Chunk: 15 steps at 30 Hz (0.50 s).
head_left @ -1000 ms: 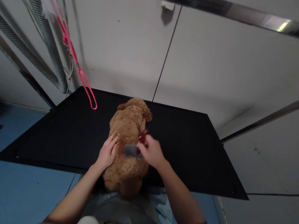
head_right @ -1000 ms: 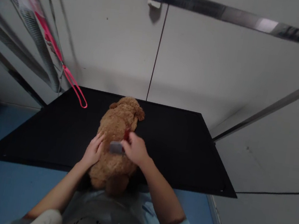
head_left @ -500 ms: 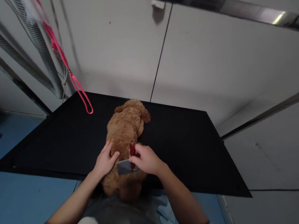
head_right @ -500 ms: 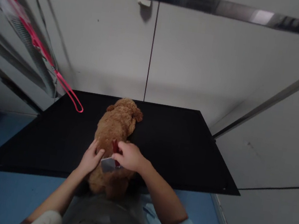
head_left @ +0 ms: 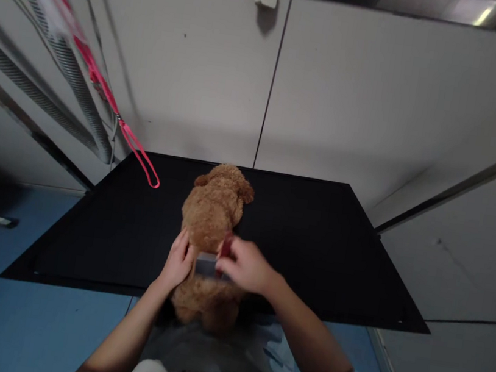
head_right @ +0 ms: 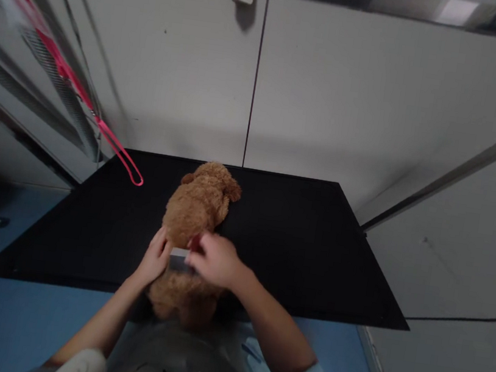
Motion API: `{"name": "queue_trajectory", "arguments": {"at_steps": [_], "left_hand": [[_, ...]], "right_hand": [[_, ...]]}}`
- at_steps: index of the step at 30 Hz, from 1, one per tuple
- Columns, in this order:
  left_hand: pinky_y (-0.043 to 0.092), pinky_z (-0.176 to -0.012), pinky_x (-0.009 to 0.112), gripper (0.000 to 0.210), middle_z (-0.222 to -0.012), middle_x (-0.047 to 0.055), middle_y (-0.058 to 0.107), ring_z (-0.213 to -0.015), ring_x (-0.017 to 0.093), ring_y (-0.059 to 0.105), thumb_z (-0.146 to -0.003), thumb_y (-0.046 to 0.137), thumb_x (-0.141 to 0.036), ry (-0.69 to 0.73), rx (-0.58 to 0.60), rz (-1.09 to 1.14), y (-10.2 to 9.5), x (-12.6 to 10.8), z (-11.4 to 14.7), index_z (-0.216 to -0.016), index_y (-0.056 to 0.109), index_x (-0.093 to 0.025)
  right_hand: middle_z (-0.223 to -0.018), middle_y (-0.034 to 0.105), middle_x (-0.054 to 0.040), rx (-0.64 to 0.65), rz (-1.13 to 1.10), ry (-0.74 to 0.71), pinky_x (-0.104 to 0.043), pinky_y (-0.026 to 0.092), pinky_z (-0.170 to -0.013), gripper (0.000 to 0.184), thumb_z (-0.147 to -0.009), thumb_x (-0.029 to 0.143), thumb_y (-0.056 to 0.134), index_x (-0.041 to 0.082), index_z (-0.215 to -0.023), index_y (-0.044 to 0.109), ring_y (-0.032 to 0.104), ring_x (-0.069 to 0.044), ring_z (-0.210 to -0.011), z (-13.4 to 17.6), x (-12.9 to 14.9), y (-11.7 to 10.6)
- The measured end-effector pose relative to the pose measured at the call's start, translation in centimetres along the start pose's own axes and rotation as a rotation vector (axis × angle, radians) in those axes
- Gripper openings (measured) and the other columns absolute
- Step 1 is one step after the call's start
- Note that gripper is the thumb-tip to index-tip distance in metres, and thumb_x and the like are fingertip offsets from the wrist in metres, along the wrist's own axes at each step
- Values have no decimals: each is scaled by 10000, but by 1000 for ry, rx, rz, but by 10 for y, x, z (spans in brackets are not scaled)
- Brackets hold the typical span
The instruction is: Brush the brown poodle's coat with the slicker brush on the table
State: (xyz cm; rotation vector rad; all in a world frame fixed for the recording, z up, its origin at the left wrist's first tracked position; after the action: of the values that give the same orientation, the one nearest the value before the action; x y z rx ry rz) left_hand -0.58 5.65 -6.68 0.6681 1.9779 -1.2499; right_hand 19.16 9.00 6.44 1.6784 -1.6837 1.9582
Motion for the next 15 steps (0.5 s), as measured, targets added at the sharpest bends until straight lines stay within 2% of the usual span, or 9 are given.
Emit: {"name": "queue_trajectory", "arguments": {"at_steps": [2, 3, 6, 7, 8, 11, 12, 13, 15], "left_hand": [[188, -1149, 459, 629, -1519, 145, 265, -1412, 252, 217, -854, 495, -404, -7, 55, 79, 2, 3, -8, -1410, 348, -149], [178, -1151, 457, 699, -1532, 141, 232, -1418, 257, 195, -828, 533, -437, -34, 72, 131, 2, 6, -11, -1429, 310, -158], [267, -1122, 443, 806, -1493, 158, 322, -1369, 266, 321, -794, 562, -505, -189, 107, 320, 3, 16, -14, -1447, 254, -146], [323, -1093, 436, 791, -1450, 171, 392, -1324, 269, 398, -801, 543, -527, -255, 126, 372, 4, 20, -12, -1432, 281, -127], [377, -1055, 428, 761, -1397, 180, 463, -1269, 272, 468, -809, 522, -547, -320, 149, 407, 6, 23, -9, -1403, 333, -110], [472, -953, 415, 669, -1238, 181, 608, -1126, 288, 591, -816, 484, -600, -475, 215, 430, 11, 31, 2, -1241, 525, -85], [488, -928, 416, 653, -1188, 179, 640, -1086, 295, 614, -812, 479, -615, -512, 245, 428, 12, 33, 5, -1174, 576, -80], [502, -905, 417, 646, -1133, 178, 669, -1049, 304, 633, -807, 475, -630, -542, 287, 430, 14, 35, 7, -1106, 617, -75], [520, -872, 420, 641, -1020, 177, 710, -992, 318, 658, -799, 468, -653, -580, 356, 447, 17, 37, 11, -989, 668, -74]], "right_hand": [[-720, 656, 1, 145, -29, -23, -263, 446, -635, 115, -717, 271, 685, 203, -760, 602, 601, -158, -659, 8, 2, 18], [-723, 659, -1, 96, -50, 11, -264, 449, -632, 107, -728, 270, 670, 202, -771, 599, 605, -159, -658, 10, 0, 17], [-855, 676, -40, -366, -120, 180, -292, 475, -718, 116, -814, 265, 551, 198, -903, 584, 634, -175, -778, 21, -12, -10], [-887, 674, -50, -454, -128, 196, -302, 477, -745, 133, -825, 271, 534, 197, -927, 578, 636, -180, -815, 26, -12, -14], [-891, 673, -54, -447, -125, 179, -306, 477, -755, 135, -820, 280, 543, 198, -920, 580, 636, -183, -826, 28, -9, -12], [-764, 666, -22, -77, -101, 89, -284, 477, -679, 112, -738, 281, 641, 200, -795, 586, 628, -172, -708, 28, 2, 24], [-722, 659, -12, -15, -109, 103, -276, 475, -648, 111, -725, 272, 648, 197, -771, 580, 619, -164, -663, 29, 2, 32], [-710, 657, -10, -45, -125, 144, -273, 477, -634, 107, -732, 267, 636, 193, -782, 577, 616, -160, -645, 30, -1, 32], [-769, 670, -29, -324, -154, 248, -286, 494, -669, 123, -777, 272, 581, 185, -863, 571, 634, -168, -692, 36, -10, 14]]}}
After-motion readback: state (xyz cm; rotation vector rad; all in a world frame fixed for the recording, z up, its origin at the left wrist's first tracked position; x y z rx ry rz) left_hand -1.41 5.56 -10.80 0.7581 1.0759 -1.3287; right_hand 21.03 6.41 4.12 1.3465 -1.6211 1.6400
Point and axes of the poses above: each hand's wrist, its own z-axis away from the middle knuckle, its own y-axis out of the palm, x = y × z, the point moved 6 cm from there along -z, towards the middle knuckle
